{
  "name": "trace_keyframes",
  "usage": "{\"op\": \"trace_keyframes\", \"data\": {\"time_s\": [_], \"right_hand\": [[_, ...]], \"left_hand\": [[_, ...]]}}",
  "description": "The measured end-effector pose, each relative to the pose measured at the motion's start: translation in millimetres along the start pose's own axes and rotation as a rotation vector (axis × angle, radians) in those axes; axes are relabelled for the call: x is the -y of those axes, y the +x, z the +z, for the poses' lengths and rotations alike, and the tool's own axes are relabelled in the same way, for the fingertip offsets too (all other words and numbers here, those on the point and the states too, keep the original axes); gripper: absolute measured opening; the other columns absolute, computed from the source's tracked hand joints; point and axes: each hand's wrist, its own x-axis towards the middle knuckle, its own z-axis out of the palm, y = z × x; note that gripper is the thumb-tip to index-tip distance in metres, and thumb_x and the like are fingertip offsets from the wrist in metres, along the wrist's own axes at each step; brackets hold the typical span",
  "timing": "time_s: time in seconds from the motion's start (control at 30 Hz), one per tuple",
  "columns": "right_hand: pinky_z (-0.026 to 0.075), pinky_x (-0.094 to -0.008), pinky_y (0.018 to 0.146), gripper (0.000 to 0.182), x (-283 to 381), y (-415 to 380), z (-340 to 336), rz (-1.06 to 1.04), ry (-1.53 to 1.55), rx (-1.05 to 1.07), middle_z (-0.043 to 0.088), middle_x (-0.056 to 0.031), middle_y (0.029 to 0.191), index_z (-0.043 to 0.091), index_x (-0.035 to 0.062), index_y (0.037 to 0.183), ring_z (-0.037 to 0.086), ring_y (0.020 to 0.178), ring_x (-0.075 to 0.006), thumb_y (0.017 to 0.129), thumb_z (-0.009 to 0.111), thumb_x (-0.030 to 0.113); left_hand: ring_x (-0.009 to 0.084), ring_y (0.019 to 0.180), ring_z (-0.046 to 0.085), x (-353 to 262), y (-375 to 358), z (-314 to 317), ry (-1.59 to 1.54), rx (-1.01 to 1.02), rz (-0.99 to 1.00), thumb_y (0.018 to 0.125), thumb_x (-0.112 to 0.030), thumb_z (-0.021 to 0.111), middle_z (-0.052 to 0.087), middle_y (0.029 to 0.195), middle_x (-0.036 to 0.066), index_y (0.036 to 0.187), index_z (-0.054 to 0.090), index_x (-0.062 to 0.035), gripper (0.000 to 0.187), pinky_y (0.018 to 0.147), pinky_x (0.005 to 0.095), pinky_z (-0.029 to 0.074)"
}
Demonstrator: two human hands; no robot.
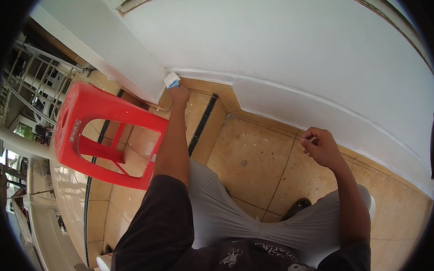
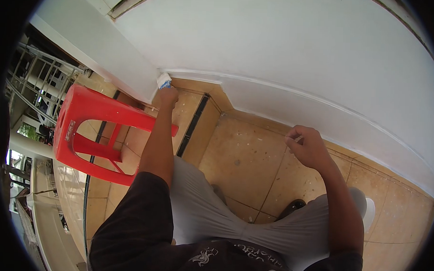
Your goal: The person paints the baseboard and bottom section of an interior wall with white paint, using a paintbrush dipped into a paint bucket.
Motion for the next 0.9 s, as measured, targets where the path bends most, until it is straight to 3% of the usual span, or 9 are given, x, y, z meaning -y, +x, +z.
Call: {"op": "trace_keyframes", "data": {"time_s": [0.13,0.23,0.37,0.47,0.57,0.63,0.7,0.87,0.9], "right_hand": [[0.05,-0.0274,0.053,0.017,-2,1,-2,-0.014,-0.021,-0.009,0.065,-0.0089,0.078,0.062,-0.0037,0.086,0.066,0.062,-0.0147,0.086,0.064,0.013],[0.05,-0.0274,0.054,0.017,-2,0,-4,-0.003,-0.013,-0.008,0.066,-0.0088,0.078,0.062,-0.0034,0.087,0.065,0.061,-0.0142,0.086,0.064,0.013],[0.049,-0.0274,0.053,0.016,5,-3,-4,-0.005,-0.024,0.002,0.066,-0.0088,0.078,0.063,-0.0031,0.087,0.064,0.06,-0.0135,0.086,0.064,0.013],[0.048,-0.0277,0.053,0.016,6,-3,-3,-0.026,-0.031,0.002,0.066,-0.0088,0.078,0.063,-0.003,0.086,0.063,0.059,-0.013,0.085,0.065,0.012],[0.047,-0.028,0.053,0.015,7,-4,-3,-0.034,-0.036,-0.003,0.066,-0.0088,0.078,0.063,-0.0029,0.086,0.063,0.059,-0.0129,0.085,0.065,0.012],[0.047,-0.0282,0.053,0.015,8,-5,-3,-0.032,-0.039,-0.004,0.066,-0.0088,0.078,0.063,-0.0027,0.085,0.062,0.058,-0.0128,0.085,0.065,0.012],[0.047,-0.0283,0.053,0.015,8,-6,-3,-0.043,-0.043,-0.005,0.066,-0.0088,0.078,0.063,-0.0026,0.085,0.062,0.058,-0.0129,0.085,0.065,0.012],[0.047,-0.0285,0.053,0.015,5,-7,-3,-0.056,-0.041,-0.004,0.066,-0.0088,0.078,0.063,-0.0026,0.085,0.061,0.057,-0.0128,0.085,0.065,0.012],[0.047,-0.0285,0.053,0.015,5,-7,-3,-0.058,-0.043,-0.004,0.066,-0.0089,0.078,0.063,-0.0027,0.085,0.06,0.057,-0.0127,0.085,0.065,0.012]], "left_hand": [[0.0279,0.069,0.068,7,8,8,0.682,0.018,0.5,0.089,-0.011,0.056,0.07,0.077,0.013,0.079,0.071,-0.0037,0.02,0.058,0.0366,0.05],[0.0271,0.067,0.068,17,16,17,0.774,0.021,0.635,0.088,-0.012,0.057,0.07,0.075,0.012,0.077,0.072,-0.006,0.019,0.056,0.0356,0.05],[0.0267,0.062,0.066,-15,-20,-6,1.1,0.029,0.863,0.086,-0.014,0.058,0.069,0.074,0.014,0.078,0.07,-0.0038,0.017,0.054,0.0361,0.049],[0.0266,0.063,0.066,-45,-41,-5,-0.029,0.13,-0.075,0.085,-0.014,0.057,0.069,0.075,0.018,0.077,0.069,-0.0004,0.02,0.054,0.0369,0.05],[0.0277,0.066,0.068,-40,-39,5,-0.015,0.113,-0.069,0.085,-0.015,0.055,0.067,0.074,0.021,0.076,0.067,0.0029,0.023,0.056,0.0375,0.051],[0.0289,0.069,0.069,-15,-22,14,0.442,0.146,0.369,0.085,-0.016,0.055,0.067,0.073,0.021,0.077,0.066,0.0034,0.024,0.057,0.0377,0.052],[0.0299,0.072,0.069,-14,-23,13,0.527,0.161,0.478,0.086,-0.017,0.054,0.067,0.074,0.021,0.077,0.067,0.0036,0.026,0.059,0.0378,0.052],[0.0327,0.075,0.067,-48,-64,8,0.096,0.193,0.062,0.084,-0.016,0.056,0.065,0.082,0.025,0.094,0.064,0.0064,0.026,0.061,0.0403,0.052],[0.0331,0.077,0.067,-45,-62,8,0.298,0.222,0.234,0.083,-0.015,0.057,0.065,0.083,0.025,0.095,0.064,0.0056,0.024,0.063,0.0407,0.052]]}}
